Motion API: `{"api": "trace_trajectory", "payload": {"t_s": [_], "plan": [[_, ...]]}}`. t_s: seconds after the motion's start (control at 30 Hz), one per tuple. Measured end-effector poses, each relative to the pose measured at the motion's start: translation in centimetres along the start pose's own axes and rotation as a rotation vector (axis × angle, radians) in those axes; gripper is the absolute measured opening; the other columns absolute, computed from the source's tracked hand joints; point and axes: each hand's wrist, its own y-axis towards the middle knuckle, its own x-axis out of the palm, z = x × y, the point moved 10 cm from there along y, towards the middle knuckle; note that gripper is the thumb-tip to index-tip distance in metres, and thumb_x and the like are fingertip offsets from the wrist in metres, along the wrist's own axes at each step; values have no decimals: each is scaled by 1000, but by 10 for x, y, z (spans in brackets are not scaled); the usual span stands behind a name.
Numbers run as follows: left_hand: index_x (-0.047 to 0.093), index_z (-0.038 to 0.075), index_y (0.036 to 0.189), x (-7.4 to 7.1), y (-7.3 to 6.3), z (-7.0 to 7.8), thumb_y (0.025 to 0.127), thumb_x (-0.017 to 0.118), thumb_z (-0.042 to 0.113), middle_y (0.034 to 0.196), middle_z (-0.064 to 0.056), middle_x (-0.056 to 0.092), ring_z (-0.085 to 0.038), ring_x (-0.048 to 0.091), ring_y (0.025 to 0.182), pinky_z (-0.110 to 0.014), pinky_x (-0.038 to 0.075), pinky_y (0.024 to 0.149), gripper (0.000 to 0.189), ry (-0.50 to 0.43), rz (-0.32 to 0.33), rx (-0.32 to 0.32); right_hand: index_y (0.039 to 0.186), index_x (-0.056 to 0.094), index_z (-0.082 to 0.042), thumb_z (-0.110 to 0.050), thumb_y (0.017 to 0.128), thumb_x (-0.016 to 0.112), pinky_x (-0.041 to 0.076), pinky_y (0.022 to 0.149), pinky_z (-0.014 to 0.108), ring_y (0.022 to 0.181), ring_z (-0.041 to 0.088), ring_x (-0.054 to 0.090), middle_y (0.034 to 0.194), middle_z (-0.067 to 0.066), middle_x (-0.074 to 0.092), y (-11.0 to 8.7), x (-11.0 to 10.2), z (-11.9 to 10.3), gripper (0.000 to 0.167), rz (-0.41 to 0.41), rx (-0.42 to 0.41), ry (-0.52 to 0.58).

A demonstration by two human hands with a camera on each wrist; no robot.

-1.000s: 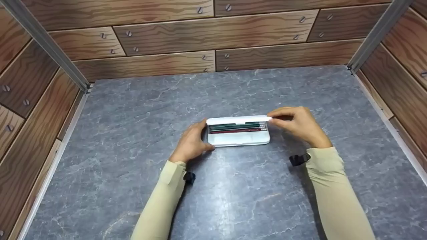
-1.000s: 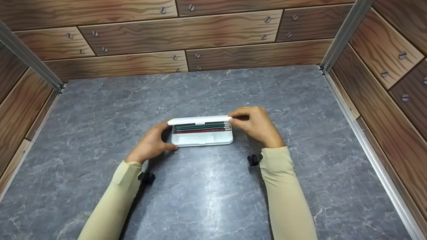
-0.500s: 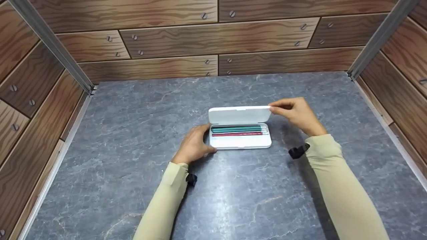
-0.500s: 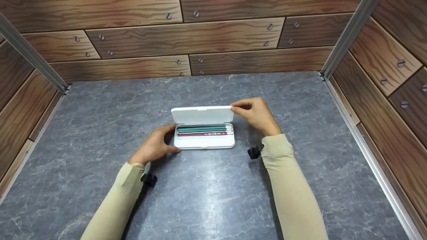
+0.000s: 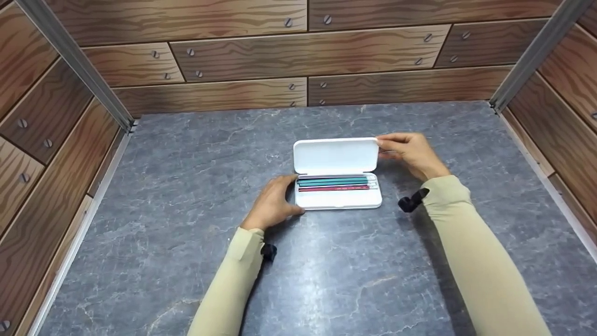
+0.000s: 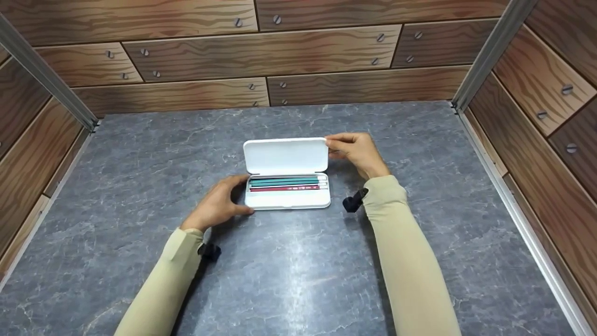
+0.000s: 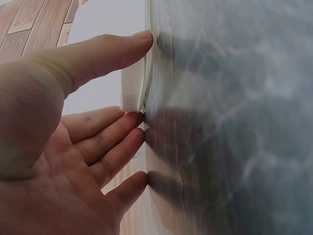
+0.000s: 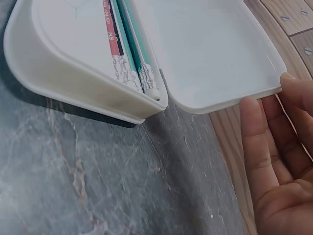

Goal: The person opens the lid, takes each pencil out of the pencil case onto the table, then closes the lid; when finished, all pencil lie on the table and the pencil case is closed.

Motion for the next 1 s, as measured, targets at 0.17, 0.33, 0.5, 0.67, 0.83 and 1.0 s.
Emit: {"api": "trace_trajectory", "payload": {"t_s": [0.17,0.33,0.5,0.67,0.83,1.0], "plan": [[54,17,167,-1,-2,3,81,102,24,169,-9,58,-33,50,161,-49,40,136,99,-2,10,27,124,85,-3,-16,103,83,70,96,32,97,11,81,108,-5,86,-1,1,0,25,0,12,31],[53,17,168,-2,-3,4,82,100,23,166,-9,61,-33,52,158,-49,41,135,98,3,10,50,125,84,0,-15,103,82,70,94,32,99,11,82,109,-5,86,-7,1,-6,27,-3,-12,-7],[54,16,167,-4,-5,7,82,100,23,165,-10,61,-34,52,158,-52,41,135,98,-21,6,57,132,77,9,-16,105,81,69,89,25,95,7,81,105,-15,84,-20,1,-23,38,44,-99,-166],[53,15,168,-4,-6,8,82,100,25,165,-9,61,-34,52,158,-51,41,135,98,-32,0,61,122,83,6,-12,101,85,63,83,15,94,3,77,102,-17,83,-45,12,-58,28,140,-309,-302],[52,13,168,-5,-6,11,83,99,24,164,-10,61,-34,52,157,-51,41,135,98,-29,-4,74,109,87,2,4,93,86,63,88,13,94,2,76,106,8,85,-68,52,-75,16,35,-512,-452],[52,13,168,-2,-7,9,84,99,25,163,-10,62,-33,54,156,-51,43,134,97,-4,-4,75,112,87,-1,2,95,85,66,93,27,98,16,77,108,13,85,-64,95,-49,17,-184,-502,-733]]}}
